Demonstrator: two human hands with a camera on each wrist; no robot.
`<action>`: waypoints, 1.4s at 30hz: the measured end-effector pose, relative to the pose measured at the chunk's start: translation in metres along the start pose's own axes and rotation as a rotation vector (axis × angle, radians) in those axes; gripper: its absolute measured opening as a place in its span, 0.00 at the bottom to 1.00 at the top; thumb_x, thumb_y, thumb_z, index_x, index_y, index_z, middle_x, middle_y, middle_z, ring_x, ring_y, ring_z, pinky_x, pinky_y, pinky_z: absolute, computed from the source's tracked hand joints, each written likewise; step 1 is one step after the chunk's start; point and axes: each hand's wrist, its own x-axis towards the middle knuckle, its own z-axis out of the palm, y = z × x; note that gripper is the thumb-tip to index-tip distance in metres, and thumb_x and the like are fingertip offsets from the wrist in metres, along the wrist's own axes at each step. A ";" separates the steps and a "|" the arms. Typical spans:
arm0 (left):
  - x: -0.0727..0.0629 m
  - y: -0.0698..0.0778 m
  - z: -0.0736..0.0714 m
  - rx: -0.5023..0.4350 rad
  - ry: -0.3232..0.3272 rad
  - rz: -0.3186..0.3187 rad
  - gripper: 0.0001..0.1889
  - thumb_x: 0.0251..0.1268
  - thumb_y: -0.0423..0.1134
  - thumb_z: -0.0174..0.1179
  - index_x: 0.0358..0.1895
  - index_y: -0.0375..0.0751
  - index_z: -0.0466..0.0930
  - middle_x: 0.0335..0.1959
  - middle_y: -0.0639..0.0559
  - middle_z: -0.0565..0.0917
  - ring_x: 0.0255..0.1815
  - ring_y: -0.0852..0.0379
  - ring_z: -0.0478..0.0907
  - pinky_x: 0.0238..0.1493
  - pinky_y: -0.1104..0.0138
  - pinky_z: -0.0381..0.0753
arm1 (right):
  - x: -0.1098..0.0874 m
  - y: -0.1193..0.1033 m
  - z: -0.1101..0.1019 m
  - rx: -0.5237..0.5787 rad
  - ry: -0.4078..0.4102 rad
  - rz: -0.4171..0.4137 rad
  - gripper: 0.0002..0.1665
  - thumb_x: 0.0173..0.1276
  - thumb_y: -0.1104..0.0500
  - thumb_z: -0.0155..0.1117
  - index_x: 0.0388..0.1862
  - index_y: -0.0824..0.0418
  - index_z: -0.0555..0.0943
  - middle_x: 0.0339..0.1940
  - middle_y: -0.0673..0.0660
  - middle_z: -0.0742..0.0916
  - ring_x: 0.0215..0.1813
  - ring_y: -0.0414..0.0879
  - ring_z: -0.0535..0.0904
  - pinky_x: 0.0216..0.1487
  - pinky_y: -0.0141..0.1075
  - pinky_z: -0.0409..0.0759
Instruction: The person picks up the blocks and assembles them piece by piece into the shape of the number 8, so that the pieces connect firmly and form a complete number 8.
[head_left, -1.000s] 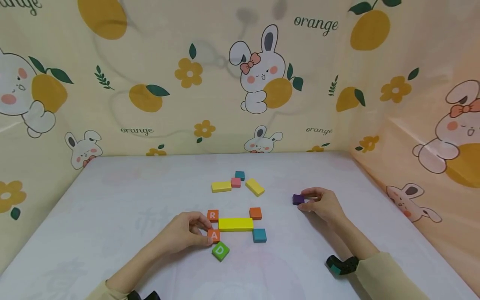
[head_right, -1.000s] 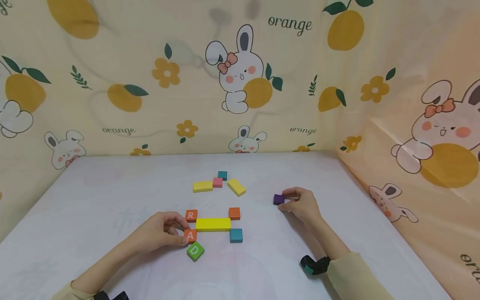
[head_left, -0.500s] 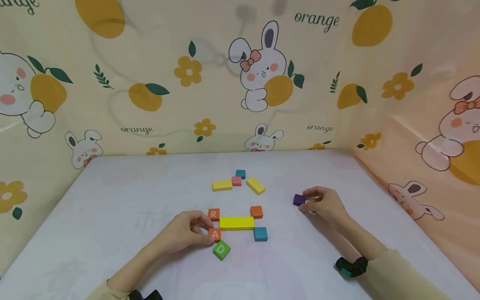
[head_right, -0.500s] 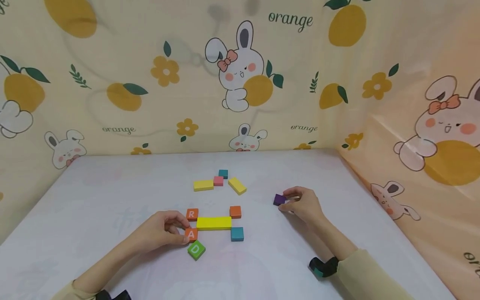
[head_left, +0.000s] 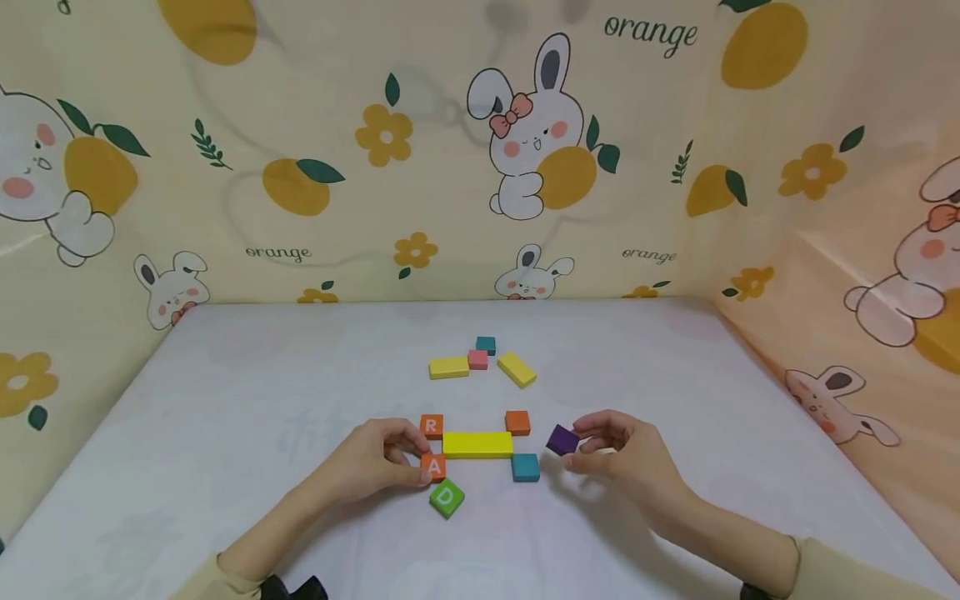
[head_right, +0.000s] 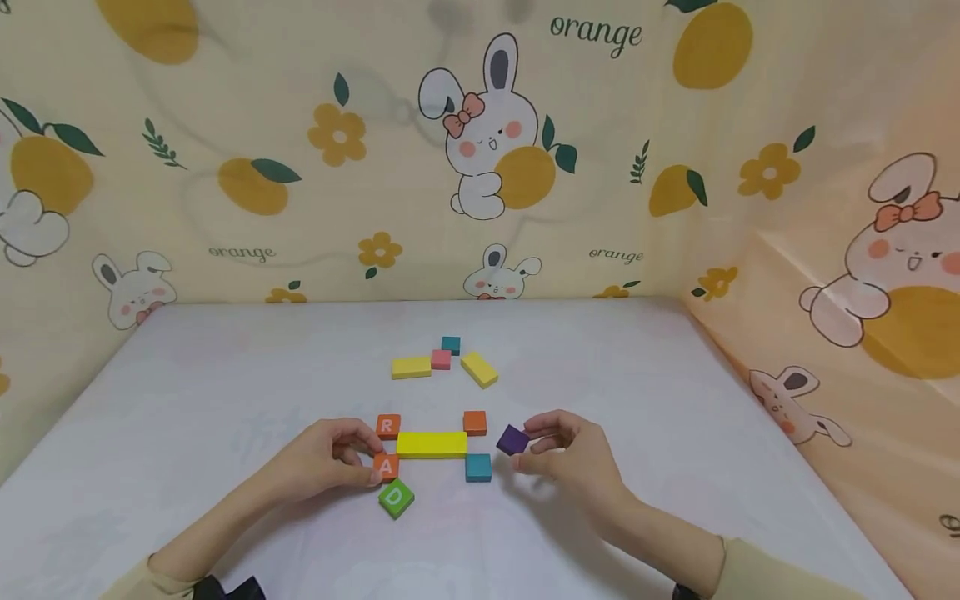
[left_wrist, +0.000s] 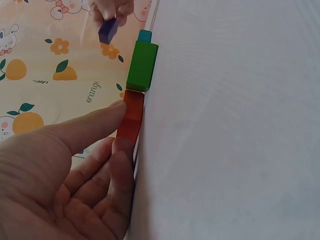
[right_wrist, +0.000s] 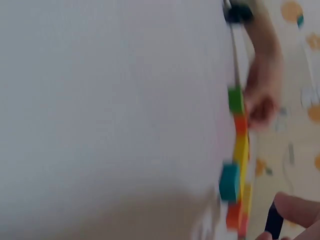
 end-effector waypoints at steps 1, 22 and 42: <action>0.000 0.000 0.000 0.004 0.000 -0.001 0.17 0.52 0.42 0.76 0.43 0.44 0.81 0.40 0.55 0.84 0.29 0.53 0.79 0.34 0.64 0.78 | -0.005 0.000 0.004 0.018 -0.003 0.016 0.31 0.43 0.62 0.85 0.49 0.60 0.82 0.40 0.57 0.84 0.43 0.51 0.77 0.35 0.35 0.78; -0.001 0.003 -0.002 0.010 0.020 -0.025 0.17 0.51 0.42 0.77 0.42 0.44 0.82 0.38 0.54 0.83 0.30 0.54 0.78 0.34 0.63 0.76 | -0.032 0.020 0.043 0.028 -0.193 -0.017 0.29 0.40 0.68 0.85 0.43 0.67 0.82 0.34 0.57 0.84 0.35 0.48 0.79 0.37 0.32 0.80; 0.000 0.004 0.002 0.009 0.019 -0.047 0.18 0.50 0.44 0.77 0.42 0.44 0.82 0.38 0.55 0.83 0.30 0.54 0.78 0.35 0.62 0.76 | -0.033 0.022 0.050 -0.166 -0.131 -0.153 0.25 0.39 0.59 0.87 0.37 0.59 0.84 0.27 0.51 0.83 0.32 0.46 0.77 0.33 0.32 0.75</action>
